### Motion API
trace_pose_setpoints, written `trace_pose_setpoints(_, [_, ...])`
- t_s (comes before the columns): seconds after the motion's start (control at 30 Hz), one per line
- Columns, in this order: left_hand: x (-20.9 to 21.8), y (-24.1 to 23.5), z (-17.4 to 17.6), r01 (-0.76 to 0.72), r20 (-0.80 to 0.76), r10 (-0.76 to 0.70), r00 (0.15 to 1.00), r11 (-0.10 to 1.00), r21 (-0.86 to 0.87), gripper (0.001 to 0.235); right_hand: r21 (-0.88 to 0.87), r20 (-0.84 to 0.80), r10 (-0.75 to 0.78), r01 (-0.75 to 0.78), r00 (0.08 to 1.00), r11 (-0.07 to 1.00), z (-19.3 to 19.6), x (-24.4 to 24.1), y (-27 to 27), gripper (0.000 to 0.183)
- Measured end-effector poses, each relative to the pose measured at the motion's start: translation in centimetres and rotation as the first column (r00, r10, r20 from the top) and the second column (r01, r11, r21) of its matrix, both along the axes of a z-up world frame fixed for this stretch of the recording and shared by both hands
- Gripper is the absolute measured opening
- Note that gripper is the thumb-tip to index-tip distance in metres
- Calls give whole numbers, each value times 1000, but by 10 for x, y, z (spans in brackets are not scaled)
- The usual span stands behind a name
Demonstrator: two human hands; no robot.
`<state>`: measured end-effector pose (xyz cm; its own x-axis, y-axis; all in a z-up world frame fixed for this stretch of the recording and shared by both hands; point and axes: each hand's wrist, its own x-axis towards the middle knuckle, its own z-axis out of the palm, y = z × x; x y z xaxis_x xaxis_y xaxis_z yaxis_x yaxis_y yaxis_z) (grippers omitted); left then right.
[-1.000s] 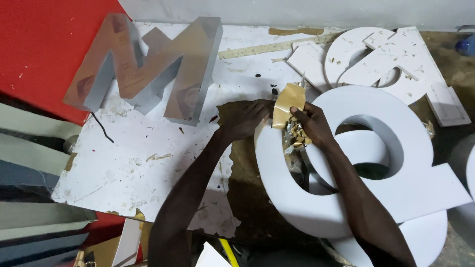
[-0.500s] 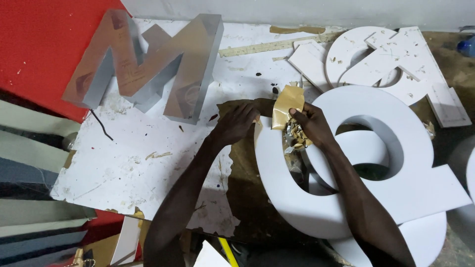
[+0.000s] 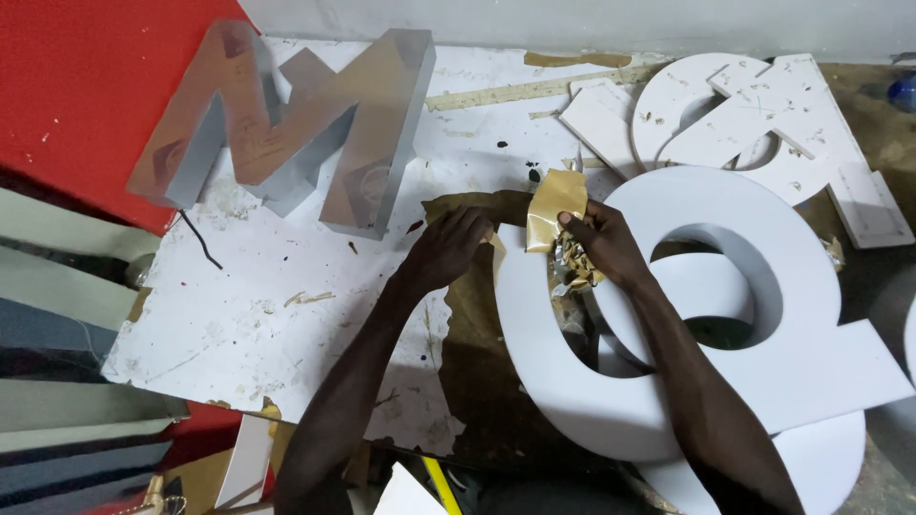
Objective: The person is peeling protective film from large 3D letters and arranging them on a workbench in a sign shop.
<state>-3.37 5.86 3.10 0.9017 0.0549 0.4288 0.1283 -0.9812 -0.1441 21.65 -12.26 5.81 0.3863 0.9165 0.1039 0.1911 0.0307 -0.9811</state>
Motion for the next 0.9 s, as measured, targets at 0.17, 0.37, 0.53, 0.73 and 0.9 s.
trace_pose_setpoints(0.17, [-13,-11,22,-26,-4,26,1000,999,36,11,-19,31,-8,9,999,1000,-5,3,1,30])
trace_pose_setpoints(0.37, [-32,-16,15,-84,15,83,996,995,60,15,-29,30,9,-8,1000,1000,-11,8,4,27])
trace_pose_setpoints(0.53, [-49,-20,10,-116,22,115,993,991,67,12,-20,45,-9,10,999,1000,-9,7,5,37])
trace_pose_setpoints(0.73, [-73,-33,16,-177,-42,174,984,980,-95,8,-13,73,-1,1,997,1000,-14,9,7,40])
trace_pose_setpoints(0.9, [-86,-43,22,-238,-29,237,971,970,-56,9,-40,96,-7,11,995,999,-3,3,5,39])
